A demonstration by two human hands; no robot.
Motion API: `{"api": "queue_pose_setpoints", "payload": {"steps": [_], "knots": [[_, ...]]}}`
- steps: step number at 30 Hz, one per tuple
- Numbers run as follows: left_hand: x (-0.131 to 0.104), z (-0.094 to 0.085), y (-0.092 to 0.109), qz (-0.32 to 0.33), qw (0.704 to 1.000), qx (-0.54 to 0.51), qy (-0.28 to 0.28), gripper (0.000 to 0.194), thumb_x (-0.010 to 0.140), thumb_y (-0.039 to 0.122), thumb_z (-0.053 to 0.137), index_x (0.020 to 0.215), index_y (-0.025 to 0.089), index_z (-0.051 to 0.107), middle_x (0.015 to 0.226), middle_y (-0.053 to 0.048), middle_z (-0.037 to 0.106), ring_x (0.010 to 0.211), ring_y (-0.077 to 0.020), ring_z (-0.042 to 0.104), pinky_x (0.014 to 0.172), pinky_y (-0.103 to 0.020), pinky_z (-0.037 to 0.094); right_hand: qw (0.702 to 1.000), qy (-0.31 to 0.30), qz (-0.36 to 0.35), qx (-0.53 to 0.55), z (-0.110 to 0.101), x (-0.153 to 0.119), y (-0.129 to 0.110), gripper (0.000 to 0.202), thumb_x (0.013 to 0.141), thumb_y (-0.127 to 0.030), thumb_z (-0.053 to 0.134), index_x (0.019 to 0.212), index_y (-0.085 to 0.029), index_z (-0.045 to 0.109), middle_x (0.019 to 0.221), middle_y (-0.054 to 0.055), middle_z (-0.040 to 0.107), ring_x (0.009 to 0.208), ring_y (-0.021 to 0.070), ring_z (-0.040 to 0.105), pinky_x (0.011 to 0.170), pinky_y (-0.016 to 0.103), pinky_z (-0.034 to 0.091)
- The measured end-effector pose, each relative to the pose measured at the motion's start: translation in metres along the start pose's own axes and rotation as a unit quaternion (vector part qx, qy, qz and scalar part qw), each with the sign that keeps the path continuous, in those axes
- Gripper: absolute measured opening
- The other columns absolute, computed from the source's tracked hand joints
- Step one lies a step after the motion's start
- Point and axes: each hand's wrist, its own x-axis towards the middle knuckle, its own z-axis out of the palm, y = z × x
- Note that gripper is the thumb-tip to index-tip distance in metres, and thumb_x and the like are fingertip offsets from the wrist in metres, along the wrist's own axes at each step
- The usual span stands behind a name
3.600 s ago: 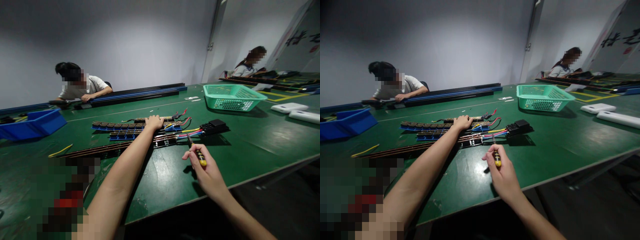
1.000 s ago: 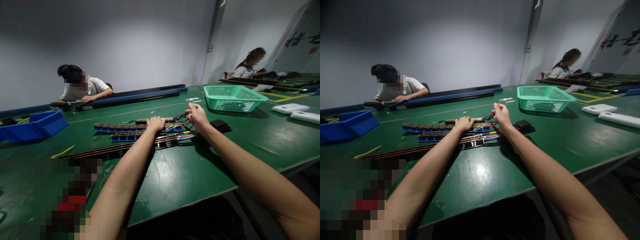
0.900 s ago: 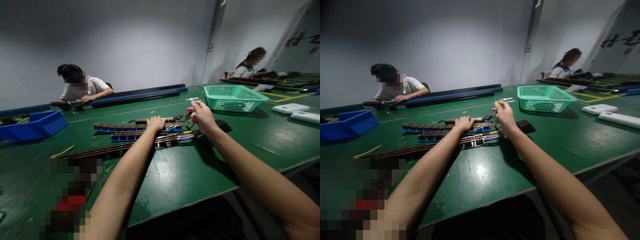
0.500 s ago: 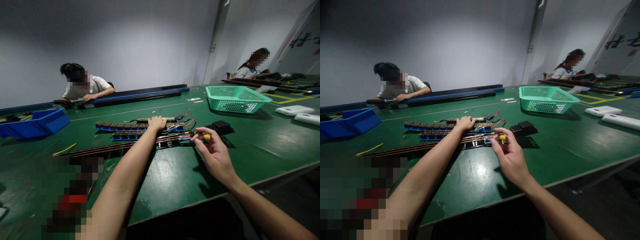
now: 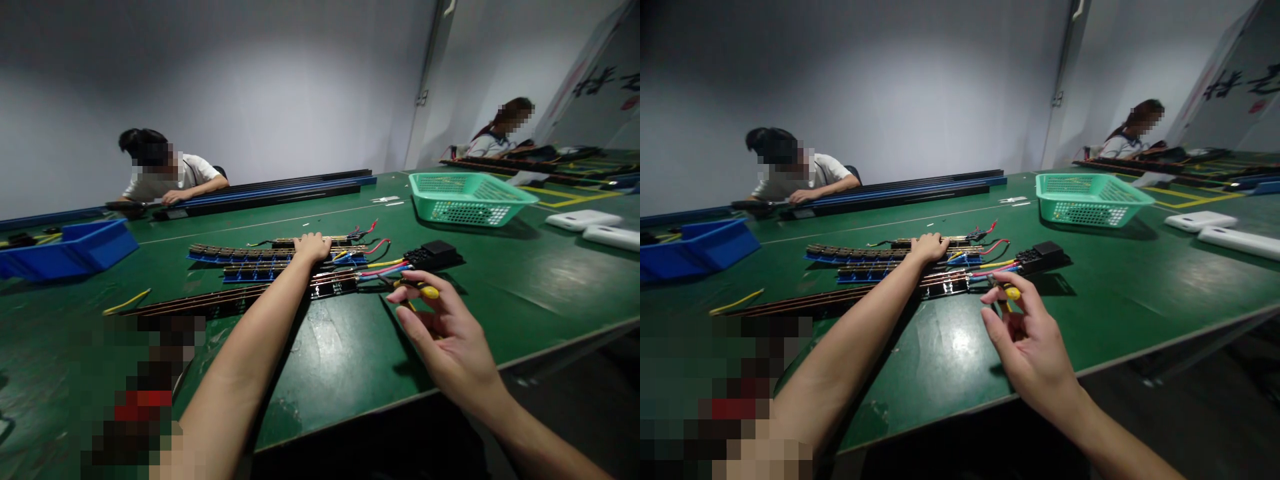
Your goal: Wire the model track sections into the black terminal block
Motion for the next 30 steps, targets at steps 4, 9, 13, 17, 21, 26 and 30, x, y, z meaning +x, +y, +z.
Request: {"api": "queue_pose_setpoints", "payload": {"steps": [4,9,13,17,21,26,30], "knots": [[-0.001,-0.001,0.0,0.0,1.0,0.002,-0.004,0.06,0.098,0.052,0.021,0.13,0.017,0.058,0.14,-0.016,0.055,0.129,-0.0333,0.049,0.105,-0.056,0.034,0.998,-0.011,-0.021,-0.056,0.003,0.008,0.016,0.046,0.092,-0.033,0.06,0.133,-0.026,0.043,0.108,0.007,0.064,0.049,0.0068,0.047,0.046,0.021,0.042],[-0.001,-0.002,0.001,-0.001,1.0,0.003,-0.004,0.059,0.098,0.052,0.021,0.13,0.018,0.058,0.14,-0.016,0.056,0.129,-0.0329,0.049,0.105,-0.055,0.034,0.972,-0.091,-0.091,-0.195,0.006,0.02,0.041,0.033,0.092,-0.032,0.057,0.123,-0.022,0.055,0.085,0.004,0.07,0.046,0.0101,0.049,0.051,0.024,0.043],[-0.002,-0.003,0.001,-0.003,1.0,0.008,-0.007,0.059,0.098,0.052,0.021,0.131,0.018,0.057,0.139,-0.017,0.056,0.129,-0.0333,0.049,0.105,-0.055,0.034,0.928,-0.156,-0.145,-0.305,0.002,0.025,0.045,0.034,0.091,-0.018,0.05,0.12,-0.026,0.064,0.078,0.005,0.074,0.057,0.0168,0.064,0.053,0.025,0.041],[-0.003,-0.004,0.001,-0.001,1.0,0.012,-0.01,0.06,0.099,0.052,0.02,0.131,0.017,0.056,0.139,-0.017,0.056,0.129,-0.0332,0.049,0.104,-0.055,0.034,0.894,-0.211,-0.159,-0.361,-0.001,0.029,0.041,0.038,0.089,-0.015,0.049,0.122,-0.028,0.063,0.078,0.005,0.074,0.057,0.0182,0.064,0.052,0.025,0.036],[-0.002,-0.002,0.001,0.001,1.0,0.01,-0.002,0.06,0.098,0.052,0.02,0.13,0.017,0.058,0.138,-0.017,0.057,0.128,-0.0334,0.05,0.103,-0.055,0.035,0.929,-0.221,-0.087,-0.284,0.002,0.028,0.037,0.019,0.094,-0.032,0.051,0.111,-0.024,0.055,0.064,-0.002,0.062,0.052,0.0159,0.054,0.053,0.025,0.034],[0.0,0.0,0.0,-0.004,1.0,0.009,-0.001,0.059,0.099,0.054,0.021,0.128,0.019,0.059,0.139,-0.015,0.057,0.128,-0.0326,0.05,0.103,-0.054,0.035,0.989,-0.111,0.073,-0.06,0.008,0.032,0.031,0.031,0.094,-0.051,0.05,0.081,-0.024,0.044,0.063,-0.005,0.048,0.054,0.0119,0.044,0.052,0.023,0.034],[0.0,0.0,-0.001,-0.001,1.0,0.006,0.001,0.06,0.099,0.054,0.021,0.128,0.018,0.059,0.139,-0.016,0.057,0.128,-0.0325,0.05,0.104,-0.054,0.035,0.951,0.024,0.208,0.228,0.009,0.039,0.028,0.048,0.083,-0.069,0.056,0.08,-0.025,0.038,0.06,-0.008,0.039,0.048,0.0098,0.037,0.047,0.022,0.037]]}}
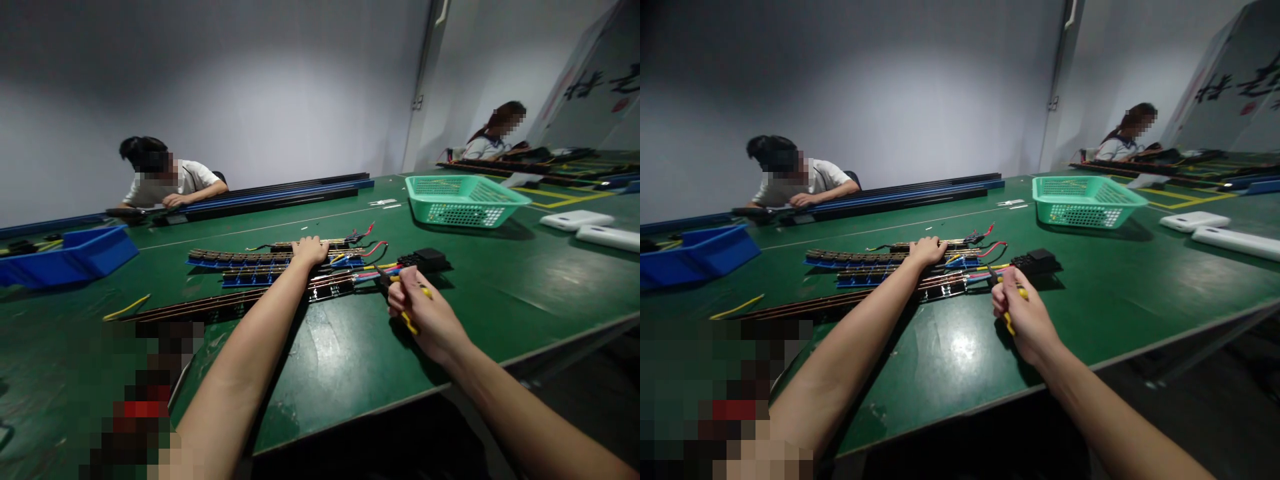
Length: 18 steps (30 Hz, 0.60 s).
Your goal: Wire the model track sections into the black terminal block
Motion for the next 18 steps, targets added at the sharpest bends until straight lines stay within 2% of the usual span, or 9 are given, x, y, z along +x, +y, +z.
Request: {"api": "queue_pose_setpoints", "payload": {"steps": [2,4,7,9,11,13,18], "knots": [[0.0,0.0,0.0,0.0,1.0,-0.001,-0.001,0.059,0.099,0.054,0.021,0.128,0.019,0.059,0.139,-0.016,0.056,0.129,-0.0324,0.049,0.104,-0.054,0.035,0.997,0.036,0.024,0.07,0.0,0.0,-0.001,0.052,0.076,-0.073,0.061,0.082,-0.026,0.038,0.059,-0.008,0.04,0.047,0.0098,0.039,0.047,0.023,0.041],[-0.001,-0.001,0.0,-0.003,1.0,-0.001,-0.004,0.059,0.099,0.054,0.021,0.128,0.02,0.058,0.14,-0.015,0.056,0.129,-0.0321,0.049,0.104,-0.053,0.035,0.999,0.03,0.016,0.039,0.001,-0.005,0.002,0.05,0.079,-0.071,0.06,0.084,-0.025,0.042,0.063,-0.005,0.05,0.051,0.0108,0.047,0.049,0.023,0.044],[-0.001,-0.002,0.001,-0.004,1.0,0.002,-0.007,0.059,0.099,0.053,0.021,0.129,0.02,0.058,0.14,-0.015,0.056,0.129,-0.0323,0.049,0.104,-0.053,0.035,0.989,-0.027,-0.055,-0.137,0.003,-0.018,0.009,0.037,0.089,-0.059,0.054,0.096,-0.024,0.051,0.076,0.0,0.061,0.058,0.0126,0.053,0.055,0.025,0.046],[-0.001,-0.002,0.001,-0.003,1.0,0.005,-0.006,0.059,0.098,0.053,0.021,0.129,0.02,0.058,0.139,-0.015,0.056,0.129,-0.0324,0.049,0.104,-0.054,0.035,0.954,-0.05,-0.137,-0.261,0.004,-0.026,0.014,0.029,0.093,-0.05,0.055,0.106,-0.024,0.055,0.081,0.001,0.061,0.062,0.0136,0.054,0.059,0.026,0.047],[-0.001,-0.002,0.001,-0.002,1.0,0.005,-0.005,0.059,0.098,0.053,0.02,0.129,0.02,0.058,0.139,-0.015,0.056,0.129,-0.0324,0.049,0.104,-0.054,0.035,0.918,-0.043,-0.209,-0.335,0.005,-0.032,0.018,0.025,0.094,-0.042,0.054,0.111,-0.024,0.056,0.084,0.002,0.061,0.064,0.0142,0.054,0.063,0.027,0.047],[-0.001,-0.002,0.001,-0.002,1.0,0.001,-0.006,0.06,0.098,0.053,0.02,0.128,0.019,0.059,0.139,-0.016,0.057,0.128,-0.0327,0.05,0.104,-0.054,0.035,0.903,-0.018,-0.244,-0.352,0.005,-0.034,0.019,0.022,0.096,-0.037,0.052,0.113,-0.024,0.055,0.086,0.003,0.06,0.066,0.0141,0.055,0.066,0.028,0.048],[-0.002,-0.003,0.001,-0.001,1.0,-0.004,-0.006,0.059,0.098,0.053,0.022,0.128,0.019,0.059,0.139,-0.016,0.056,0.128,-0.0328,0.05,0.104,-0.054,0.034,0.913,0.027,-0.266,-0.308,0.0,-0.041,0.019,0.034,0.096,-0.03,0.053,0.129,-0.026,0.046,0.096,0.003,0.06,0.064,0.0119,0.057,0.061,0.025,0.049]]}}
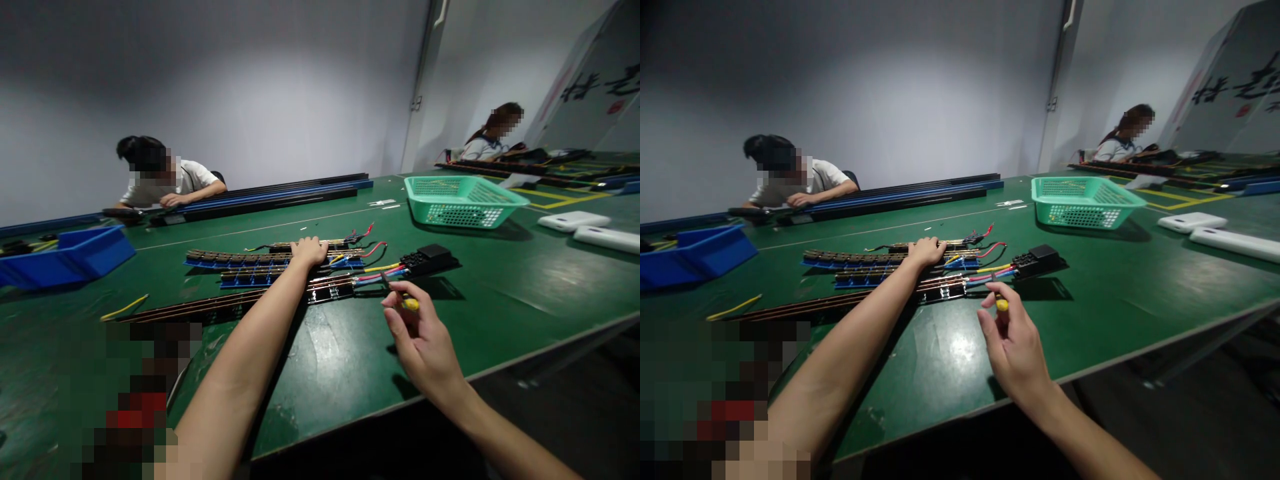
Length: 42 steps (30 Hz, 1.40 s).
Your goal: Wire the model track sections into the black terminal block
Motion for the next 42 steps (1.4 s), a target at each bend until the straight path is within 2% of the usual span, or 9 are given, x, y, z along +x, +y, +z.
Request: {"api": "queue_pose_setpoints", "payload": {"steps": [4,7,12,15,22,29,32,37,42], "knots": [[-0.001,0.0,0.0,0.0,1.0,0.002,0.002,0.058,0.098,0.053,0.022,0.128,0.019,0.059,0.138,-0.015,0.057,0.128,-0.0321,0.05,0.104,-0.053,0.035,0.999,0.003,-0.046,0.019,-0.007,-0.013,-0.013,0.041,0.092,-0.024,0.058,0.131,-0.029,0.046,0.1,0.004,0.06,0.052,0.0081,0.046,0.049,0.022,0.044],[0.0,0.002,0.0,-0.001,1.0,0.0,0.004,0.058,0.098,0.054,0.021,0.127,0.02,0.059,0.139,-0.015,0.056,0.129,-0.0321,0.049,0.105,-0.053,0.034,0.994,0.003,-0.042,0.099,-0.01,-0.005,-0.024,0.035,0.094,-0.025,0.057,0.127,-0.029,0.048,0.099,0.005,0.061,0.06,0.0105,0.053,0.051,0.022,0.045],[0.001,0.003,-0.001,0.0,1.0,0.0,0.002,0.058,0.098,0.054,0.023,0.127,0.02,0.059,0.139,-0.016,0.057,0.128,-0.0324,0.05,0.105,-0.054,0.034,0.967,-0.037,0.061,0.243,-0.003,0.051,-0.031,0.032,0.093,-0.043,0.056,0.119,-0.027,0.048,0.091,0.001,0.061,0.046,0.0059,0.038,0.041,0.021,0.032],[0.0,0.001,0.0,0.0,1.0,0.001,0.003,0.057,0.099,0.052,0.023,0.127,0.019,0.059,0.138,-0.016,0.057,0.128,-0.0324,0.051,0.104,-0.054,0.035,0.957,-0.084,0.079,0.265,0.011,0.082,-0.025,0.038,0.089,-0.049,0.06,0.116,-0.025,0.048,0.09,0.001,0.061,0.048,0.0065,0.039,0.042,0.021,0.032],[-0.003,-0.001,0.001,0.0,1.0,-0.003,0.005,0.054,0.1,0.048,0.023,0.126,0.019,0.059,0.138,-0.016,0.057,0.127,-0.0321,0.051,0.103,-0.054,0.036,0.968,-0.148,0.053,0.196,0.045,0.099,-0.002,0.029,0.091,-0.042,0.056,0.111,-0.022,0.049,0.084,0.001,0.06,0.067,0.0128,0.053,0.055,0.024,0.041],[-0.001,0.001,0.0,0.0,1.0,-0.008,0.006,0.054,0.1,0.048,0.022,0.125,0.018,0.06,0.138,-0.016,0.056,0.127,-0.0323,0.05,0.103,-0.055,0.035,0.969,-0.239,-0.03,0.054,0.046,0.088,-0.001,0.02,0.093,-0.034,0.055,0.108,-0.02,0.053,0.059,-0.008,0.044,0.053,0.0113,0.041,0.054,0.025,0.031],[-0.002,0.001,0.0,0.002,1.0,-0.006,0.004,0.052,0.1,0.046,0.023,0.125,0.018,0.059,0.138,-0.016,0.056,0.127,-0.0321,0.05,0.103,-0.054,0.035,0.973,-0.214,-0.009,0.088,0.047,0.089,0.0,0.022,0.093,-0.036,0.055,0.109,-0.021,0.053,0.059,-0.008,0.044,0.054,0.0118,0.043,0.054,0.025,0.032],[-0.002,0.0,0.001,-0.003,1.0,-0.006,-0.001,0.053,0.1,0.046,0.023,0.127,0.017,0.059,0.138,-0.016,0.056,0.128,-0.0325,0.05,0.103,-0.054,0.035,0.965,-0.09,0.065,0.237,0.049,0.09,0.003,0.027,0.092,-0.048,0.056,0.096,-0.022,0.049,0.063,-0.006,0.048,0.052,0.0102,0.042,0.048,0.023,0.031],[-0.001,0.001,0.001,0.0,1.0,-0.008,0.007,0.053,0.1,0.044,0.023,0.127,0.016,0.059,0.138,-0.016,0.057,0.127,-0.0322,0.051,0.103,-0.056,0.036,0.973,-0.11,0.021,0.201,0.045,0.075,0.002,0.024,0.093,-0.043,0.056,0.105,-0.022,0.052,0.077,-0.001,0.053,0.06,0.011,0.047,0.052,0.023,0.036]]}}
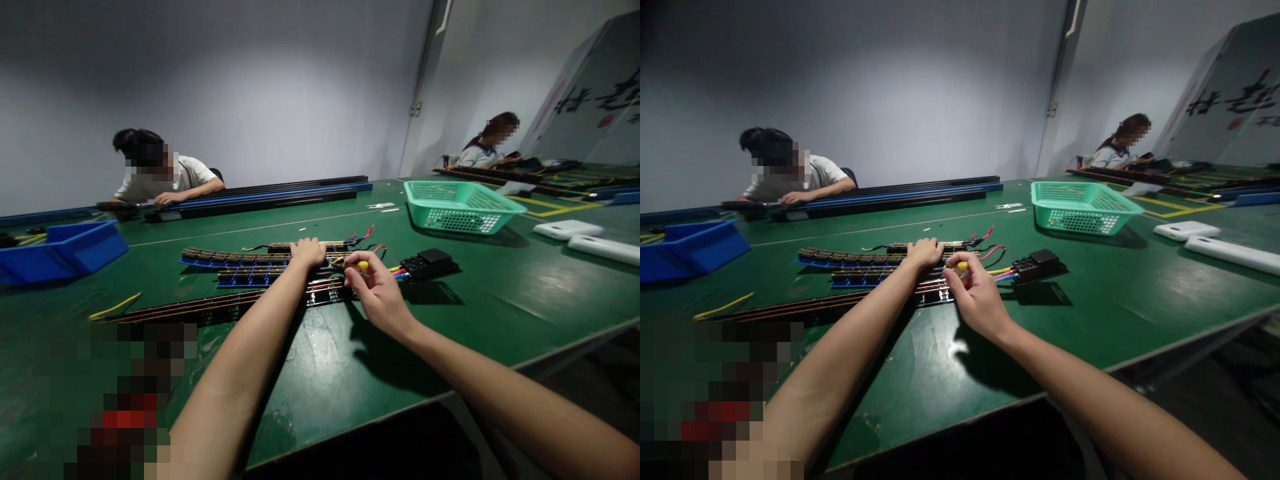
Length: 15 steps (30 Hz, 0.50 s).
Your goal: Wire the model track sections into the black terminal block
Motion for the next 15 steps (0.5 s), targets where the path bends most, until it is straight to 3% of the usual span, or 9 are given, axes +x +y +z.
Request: {"api": "queue_pose_setpoints", "payload": {"steps": [4,7,12,13,15], "knots": [[0.0,0.001,0.0,0.002,1.0,0.003,0.003,0.052,0.101,0.043,0.022,0.125,0.017,0.059,0.138,-0.016,0.057,0.127,-0.0316,0.05,0.103,-0.055,0.036,0.996,-0.063,-0.012,-0.062,0.003,0.001,0.005,0.022,0.095,-0.037,0.054,0.111,-0.023,0.051,0.075,-0.004,0.049,0.056,0.0098,0.042,0.051,0.023,0.034],[0.001,0.001,-0.001,0.002,1.0,0.004,0.002,0.051,0.101,0.043,0.023,0.125,0.016,0.059,0.137,-0.016,0.057,0.127,-0.0321,0.051,0.103,-0.056,0.035,0.986,-0.098,-0.042,-0.129,0.003,0.009,0.008,0.018,0.095,-0.035,0.053,0.104,-0.02,0.055,0.071,-0.003,0.052,0.056,0.0103,0.045,0.054,0.023,0.035],[0.003,0.003,-0.001,-0.003,1.0,0.0,0.006,0.05,0.101,0.042,0.024,0.125,0.017,0.06,0.135,-0.016,0.059,0.126,-0.0322,0.051,0.104,-0.057,0.035,0.92,-0.235,-0.173,-0.263,-0.001,0.009,0.013,0.016,0.094,-0.033,0.057,0.093,-0.02,0.066,0.076,0.003,0.066,0.062,0.0135,0.055,0.058,0.025,0.034],[0.003,0.003,-0.001,-0.003,1.0,-0.001,0.007,0.05,0.101,0.042,0.024,0.125,0.017,0.06,0.135,-0.016,0.059,0.126,-0.0322,0.052,0.104,-0.057,0.035,0.911,-0.251,-0.178,-0.275,0.0,0.007,0.014,0.015,0.094,-0.033,0.058,0.093,-0.021,0.066,0.075,0.003,0.066,0.061,0.0134,0.055,0.057,0.025,0.033],[0.003,0.003,-0.001,-0.002,1.0,-0.002,0.008,0.051,0.101,0.042,0.024,0.125,0.016,0.06,0.135,-0.016,0.059,0.126,-0.0325,0.051,0.104,-0.057,0.035,0.925,-0.236,-0.144,-0.262,0.002,0.006,0.014,0.014,0.094,-0.033,0.057,0.094,-0.021,0.065,0.071,0.001,0.063,0.058,0.0124,0.052,0.056,0.024,0.032]]}}
